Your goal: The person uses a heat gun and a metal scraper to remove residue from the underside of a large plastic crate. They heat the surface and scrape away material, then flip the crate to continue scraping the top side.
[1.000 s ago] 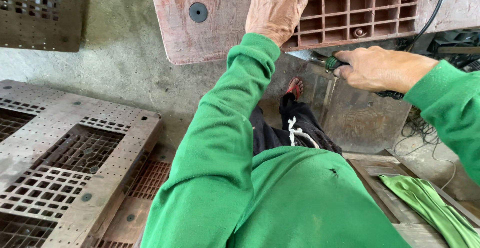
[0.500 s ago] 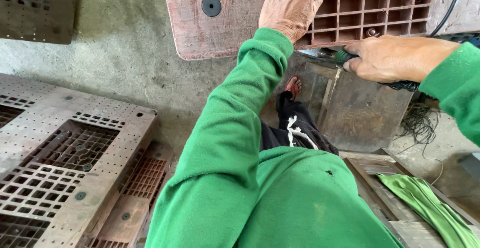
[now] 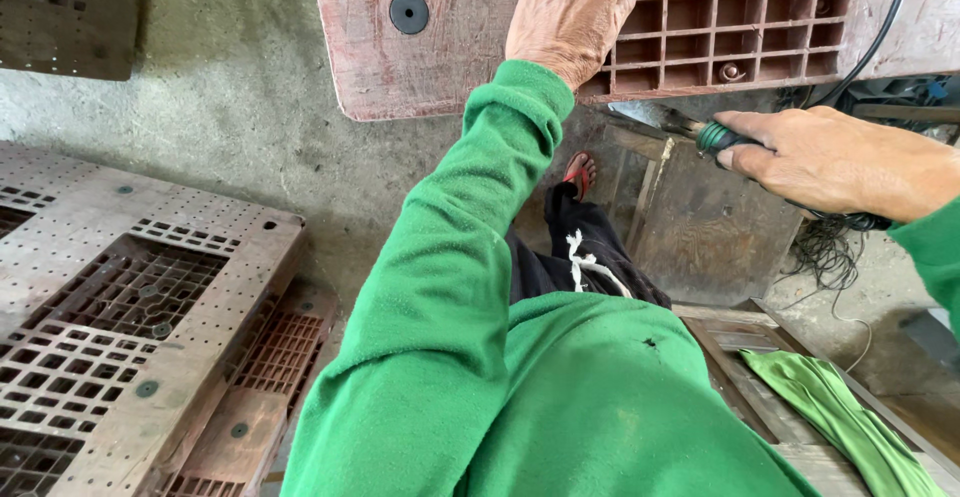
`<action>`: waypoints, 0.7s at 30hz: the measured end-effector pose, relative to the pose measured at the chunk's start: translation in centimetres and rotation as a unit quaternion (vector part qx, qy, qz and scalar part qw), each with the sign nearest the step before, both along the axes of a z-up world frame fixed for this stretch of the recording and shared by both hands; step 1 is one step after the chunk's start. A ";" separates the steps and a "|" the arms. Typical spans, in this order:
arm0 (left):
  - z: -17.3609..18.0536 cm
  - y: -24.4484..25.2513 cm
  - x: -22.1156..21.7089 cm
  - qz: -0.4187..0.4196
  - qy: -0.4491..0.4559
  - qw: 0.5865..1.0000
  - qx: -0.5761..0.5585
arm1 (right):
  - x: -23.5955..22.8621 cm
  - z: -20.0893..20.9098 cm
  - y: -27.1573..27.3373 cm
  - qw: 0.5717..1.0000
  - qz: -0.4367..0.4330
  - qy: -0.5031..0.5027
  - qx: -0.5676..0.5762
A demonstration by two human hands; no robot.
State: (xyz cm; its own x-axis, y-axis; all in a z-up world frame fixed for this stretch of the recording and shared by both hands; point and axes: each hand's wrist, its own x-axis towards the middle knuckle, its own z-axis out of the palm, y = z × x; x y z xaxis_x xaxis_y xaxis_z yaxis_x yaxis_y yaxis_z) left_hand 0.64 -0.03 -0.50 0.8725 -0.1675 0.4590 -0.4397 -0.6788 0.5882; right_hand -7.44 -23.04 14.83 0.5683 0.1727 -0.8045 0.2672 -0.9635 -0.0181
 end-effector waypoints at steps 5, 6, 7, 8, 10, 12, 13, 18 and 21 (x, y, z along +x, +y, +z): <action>-0.3 -0.1 0.0 0.007 -0.037 0.999 -0.021 | 0.2 -0.1 1.4 1.000 -0.021 0.016 -0.017; -0.4 -0.1 -0.1 0.007 -0.029 0.999 -0.014 | 0.4 0.0 1.8 1.000 -0.008 0.006 0.006; -0.4 -0.1 -0.1 0.007 -0.021 1.000 -0.007 | 0.5 0.1 2.3 1.000 0.006 -0.004 0.029; -0.5 -0.1 -0.1 0.007 -0.012 1.000 0.000 | 0.6 0.3 2.6 1.000 0.015 0.003 0.017; -0.7 -0.4 -0.2 0.014 -0.019 1.000 0.007 | 1.0 0.6 3.2 0.999 0.034 0.018 -0.005; -0.7 -0.4 -0.4 0.020 -0.024 0.999 0.015 | 1.3 0.7 3.7 0.999 0.017 0.033 -0.012; -0.8 -0.5 -0.4 0.021 -0.026 0.999 0.019 | 1.5 0.7 3.9 0.999 0.009 0.040 -0.016; -0.5 -0.3 0.2 0.015 -0.028 0.999 0.015 | 2.8 1.4 4.3 0.994 0.085 0.053 0.032; -0.5 -0.2 -0.1 0.015 -0.022 1.000 0.017 | 3.0 1.6 4.8 0.995 0.072 0.069 0.018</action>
